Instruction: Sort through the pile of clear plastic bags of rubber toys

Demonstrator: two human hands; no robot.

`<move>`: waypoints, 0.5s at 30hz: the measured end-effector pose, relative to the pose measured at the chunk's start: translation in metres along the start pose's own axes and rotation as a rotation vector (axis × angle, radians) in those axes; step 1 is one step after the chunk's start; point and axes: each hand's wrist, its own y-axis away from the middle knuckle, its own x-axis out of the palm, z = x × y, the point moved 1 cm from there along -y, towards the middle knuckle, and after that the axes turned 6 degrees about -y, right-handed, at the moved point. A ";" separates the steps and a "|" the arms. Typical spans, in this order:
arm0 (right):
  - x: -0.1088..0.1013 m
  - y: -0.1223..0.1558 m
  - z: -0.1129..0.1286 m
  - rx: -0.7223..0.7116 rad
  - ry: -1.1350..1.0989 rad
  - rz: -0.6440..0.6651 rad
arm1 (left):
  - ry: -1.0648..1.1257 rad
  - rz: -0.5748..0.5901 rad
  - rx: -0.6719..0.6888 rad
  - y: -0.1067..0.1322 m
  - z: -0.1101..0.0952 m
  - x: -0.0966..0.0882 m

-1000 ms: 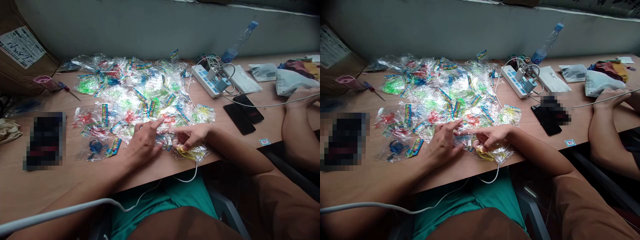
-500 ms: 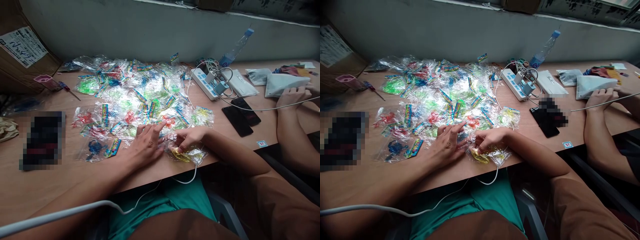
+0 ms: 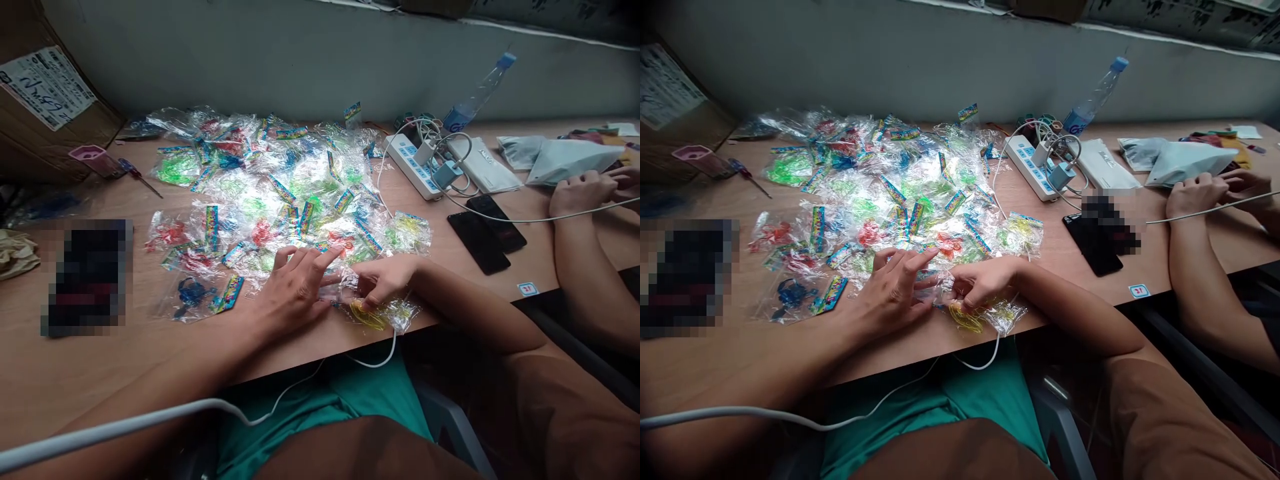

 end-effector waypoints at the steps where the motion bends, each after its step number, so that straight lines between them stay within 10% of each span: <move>1: 0.000 0.000 0.000 -0.018 -0.014 -0.019 | -0.006 -0.009 0.004 0.000 0.000 -0.001; 15: 0.000 0.000 0.000 -0.124 -0.003 -0.011 | -0.059 -0.080 0.064 -0.003 0.001 -0.003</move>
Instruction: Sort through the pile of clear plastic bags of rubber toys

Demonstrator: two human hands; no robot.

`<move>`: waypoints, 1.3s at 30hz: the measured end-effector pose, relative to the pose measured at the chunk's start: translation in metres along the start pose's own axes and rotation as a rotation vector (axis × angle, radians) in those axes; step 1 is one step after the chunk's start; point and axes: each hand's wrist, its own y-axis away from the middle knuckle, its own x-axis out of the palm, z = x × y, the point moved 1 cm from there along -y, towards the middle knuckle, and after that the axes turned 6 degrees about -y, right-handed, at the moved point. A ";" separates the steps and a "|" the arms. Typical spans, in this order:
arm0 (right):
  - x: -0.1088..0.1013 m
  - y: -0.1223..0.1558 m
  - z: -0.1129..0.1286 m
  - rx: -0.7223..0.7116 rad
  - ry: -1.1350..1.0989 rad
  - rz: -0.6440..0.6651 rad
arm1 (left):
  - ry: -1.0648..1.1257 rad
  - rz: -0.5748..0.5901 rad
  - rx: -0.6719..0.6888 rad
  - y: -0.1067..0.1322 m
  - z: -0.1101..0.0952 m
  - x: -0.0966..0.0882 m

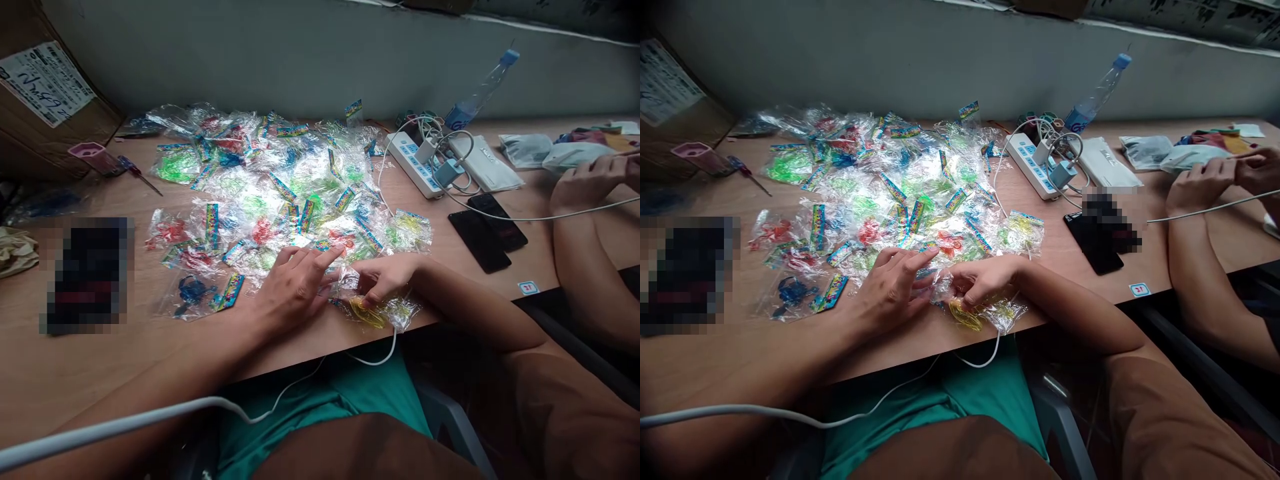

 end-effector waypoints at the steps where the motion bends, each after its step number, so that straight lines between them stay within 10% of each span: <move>1: 0.000 0.000 0.000 0.011 -0.001 0.000 | -0.006 0.006 0.001 0.000 0.001 -0.001; 39: -0.014 0.005 0.016 -0.442 -0.033 -0.494 | 0.130 0.036 -0.064 0.002 0.010 0.008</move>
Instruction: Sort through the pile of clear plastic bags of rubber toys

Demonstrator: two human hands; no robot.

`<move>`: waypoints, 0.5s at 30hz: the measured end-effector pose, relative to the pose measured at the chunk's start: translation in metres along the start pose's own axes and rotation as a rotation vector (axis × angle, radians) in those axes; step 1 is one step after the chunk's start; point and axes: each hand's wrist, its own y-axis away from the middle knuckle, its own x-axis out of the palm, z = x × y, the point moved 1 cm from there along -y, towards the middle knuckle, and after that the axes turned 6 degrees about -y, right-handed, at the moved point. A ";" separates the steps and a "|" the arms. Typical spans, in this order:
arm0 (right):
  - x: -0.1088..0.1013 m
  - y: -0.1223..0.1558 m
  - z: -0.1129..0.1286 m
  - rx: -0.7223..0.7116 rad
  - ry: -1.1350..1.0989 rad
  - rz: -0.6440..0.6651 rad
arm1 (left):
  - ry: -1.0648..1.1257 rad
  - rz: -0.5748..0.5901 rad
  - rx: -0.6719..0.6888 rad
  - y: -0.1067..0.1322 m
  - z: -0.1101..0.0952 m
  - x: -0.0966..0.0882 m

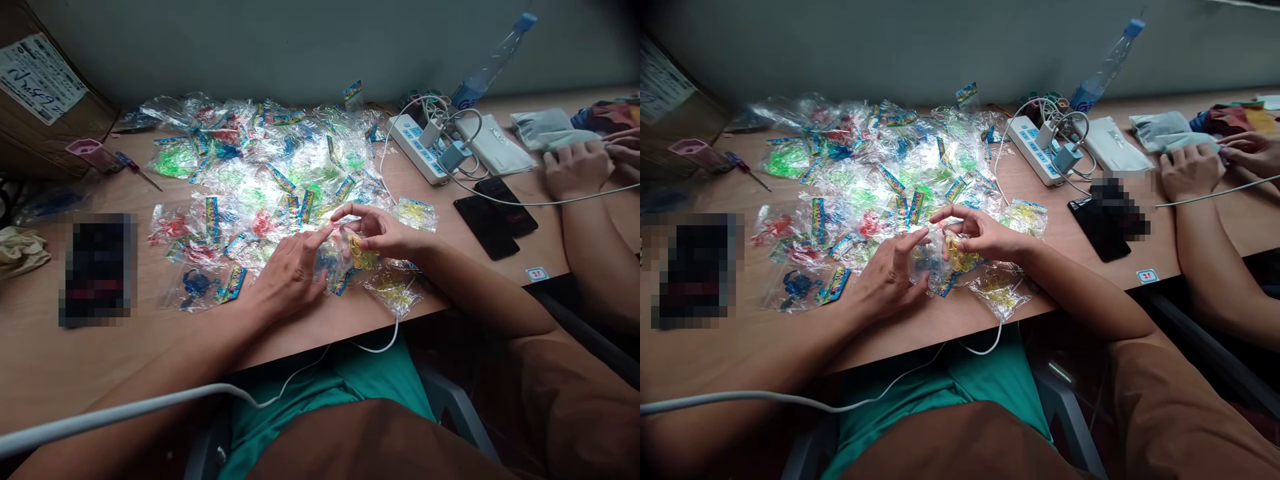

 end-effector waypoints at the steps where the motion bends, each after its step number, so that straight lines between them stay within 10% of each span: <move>1: 0.001 0.000 0.000 -0.006 -0.028 -0.022 | -0.019 -0.002 -0.002 0.000 0.000 0.000; 15: 0.004 0.004 0.005 0.078 0.002 0.143 | -0.127 -0.015 -0.062 0.000 -0.002 -0.007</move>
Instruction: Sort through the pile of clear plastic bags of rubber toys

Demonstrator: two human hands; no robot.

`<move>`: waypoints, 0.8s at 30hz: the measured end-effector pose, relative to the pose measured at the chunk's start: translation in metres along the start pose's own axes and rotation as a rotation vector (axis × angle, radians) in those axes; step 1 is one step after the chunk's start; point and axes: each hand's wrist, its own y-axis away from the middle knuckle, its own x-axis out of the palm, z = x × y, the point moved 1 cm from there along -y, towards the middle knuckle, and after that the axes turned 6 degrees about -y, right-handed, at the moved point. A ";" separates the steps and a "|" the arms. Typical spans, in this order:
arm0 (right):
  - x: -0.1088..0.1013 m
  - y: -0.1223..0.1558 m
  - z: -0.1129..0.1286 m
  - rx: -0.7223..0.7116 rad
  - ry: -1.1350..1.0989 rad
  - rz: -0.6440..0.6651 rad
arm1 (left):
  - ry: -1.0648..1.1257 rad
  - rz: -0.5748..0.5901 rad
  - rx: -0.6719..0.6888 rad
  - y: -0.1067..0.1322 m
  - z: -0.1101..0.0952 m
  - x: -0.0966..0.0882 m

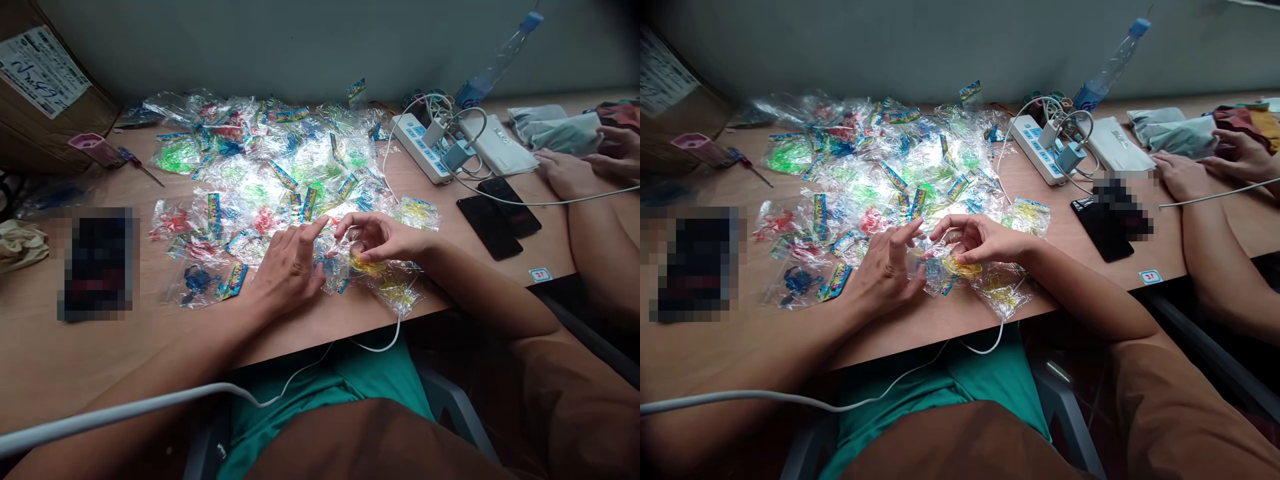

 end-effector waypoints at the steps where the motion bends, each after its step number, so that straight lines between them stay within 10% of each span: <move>1: 0.001 0.000 0.000 0.007 0.012 0.018 | 0.001 -0.002 0.004 0.000 0.000 0.000; 24: 0.005 -0.005 -0.007 -0.216 0.214 -0.398 | 0.041 0.013 0.019 0.000 0.000 0.000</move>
